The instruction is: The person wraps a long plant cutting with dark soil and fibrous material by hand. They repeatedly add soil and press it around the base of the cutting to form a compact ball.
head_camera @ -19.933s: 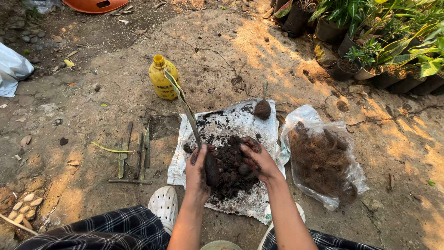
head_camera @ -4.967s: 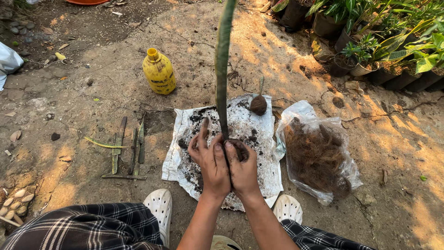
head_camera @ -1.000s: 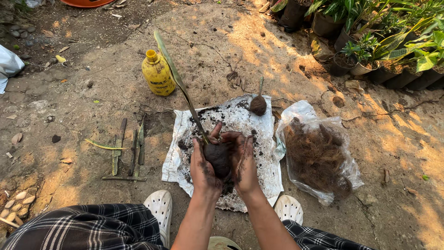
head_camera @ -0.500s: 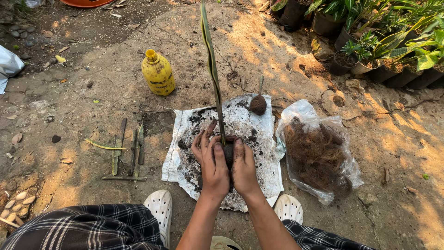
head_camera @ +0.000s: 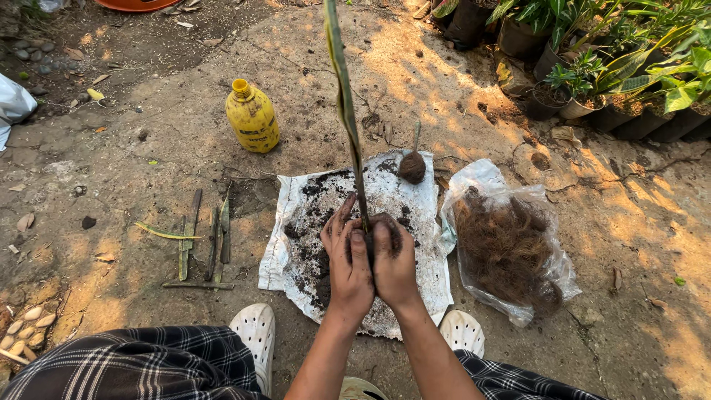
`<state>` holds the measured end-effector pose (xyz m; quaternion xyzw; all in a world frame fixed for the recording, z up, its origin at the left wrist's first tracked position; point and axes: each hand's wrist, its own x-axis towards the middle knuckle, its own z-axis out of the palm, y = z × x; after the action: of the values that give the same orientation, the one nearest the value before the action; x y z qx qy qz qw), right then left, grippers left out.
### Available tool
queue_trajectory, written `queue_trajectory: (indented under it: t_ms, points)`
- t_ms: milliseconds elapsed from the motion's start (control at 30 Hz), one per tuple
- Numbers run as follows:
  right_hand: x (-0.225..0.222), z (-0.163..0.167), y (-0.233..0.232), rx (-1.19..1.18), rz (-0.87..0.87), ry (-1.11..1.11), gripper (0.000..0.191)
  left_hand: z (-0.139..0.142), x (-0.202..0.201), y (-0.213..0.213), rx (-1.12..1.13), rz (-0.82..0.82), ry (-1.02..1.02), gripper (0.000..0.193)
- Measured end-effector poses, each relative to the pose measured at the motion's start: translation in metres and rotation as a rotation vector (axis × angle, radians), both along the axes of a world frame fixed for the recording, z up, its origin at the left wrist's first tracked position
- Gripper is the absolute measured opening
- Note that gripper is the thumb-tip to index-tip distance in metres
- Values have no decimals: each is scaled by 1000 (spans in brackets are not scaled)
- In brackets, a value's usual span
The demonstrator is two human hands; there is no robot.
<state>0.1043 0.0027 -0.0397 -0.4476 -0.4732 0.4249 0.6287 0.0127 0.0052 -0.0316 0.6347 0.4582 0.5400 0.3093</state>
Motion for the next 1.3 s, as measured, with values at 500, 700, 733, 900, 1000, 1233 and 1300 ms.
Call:
queue_trajectory:
  t_ms: [500,700,733,900,1000,1233,1300]
  points:
    - [-20,0,-3,-297,101,365,53,12,-10,7,16,64,54,58]
    - [-10,-8,4,-212,16,267,49,19,-10,5,-18,122,192,55]
    - [-7,-8,4,-225,28,384,49,19,-9,5,-27,97,170,56]
    - [-1,-2,2,-86,124,195,46,15,-9,3,102,-71,42,63]
    - [-1,5,-1,-188,143,275,52,10,-8,1,48,32,145,57]
    - [14,23,-2,-384,212,78,60,1,-13,9,18,84,45,59]
    - [21,27,-1,-381,249,169,61,0,-13,7,22,97,56,59]
